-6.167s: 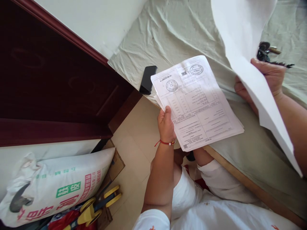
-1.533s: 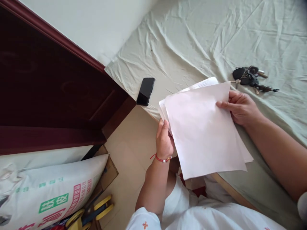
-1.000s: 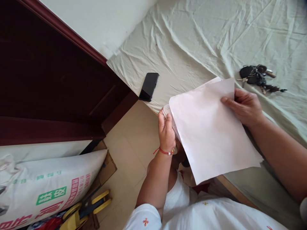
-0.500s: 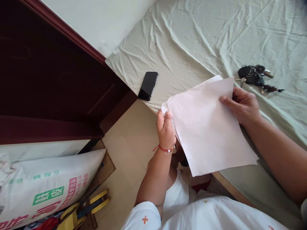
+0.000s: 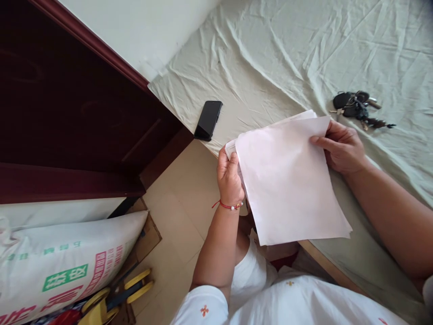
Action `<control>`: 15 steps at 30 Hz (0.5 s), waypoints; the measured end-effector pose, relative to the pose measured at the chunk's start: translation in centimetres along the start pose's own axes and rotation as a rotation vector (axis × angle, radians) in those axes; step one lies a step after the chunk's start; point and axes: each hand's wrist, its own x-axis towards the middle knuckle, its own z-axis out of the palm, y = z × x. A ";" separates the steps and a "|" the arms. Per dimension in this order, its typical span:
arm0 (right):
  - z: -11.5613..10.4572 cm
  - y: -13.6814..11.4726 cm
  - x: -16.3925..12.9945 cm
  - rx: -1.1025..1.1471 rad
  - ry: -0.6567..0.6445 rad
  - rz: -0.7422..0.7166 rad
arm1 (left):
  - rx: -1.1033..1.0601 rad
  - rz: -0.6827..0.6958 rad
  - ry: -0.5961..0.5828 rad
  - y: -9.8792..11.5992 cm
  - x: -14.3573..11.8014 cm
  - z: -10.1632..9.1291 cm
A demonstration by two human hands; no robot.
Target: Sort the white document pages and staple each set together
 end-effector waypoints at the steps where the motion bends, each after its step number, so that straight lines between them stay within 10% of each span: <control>1: 0.0 0.0 0.0 0.002 -0.004 -0.001 | 0.006 0.007 0.002 0.0 0.0 0.0; 15: 0.1 0.3 -0.1 -0.053 0.067 -0.084 | -0.006 -0.007 -0.046 0.4 -0.1 0.1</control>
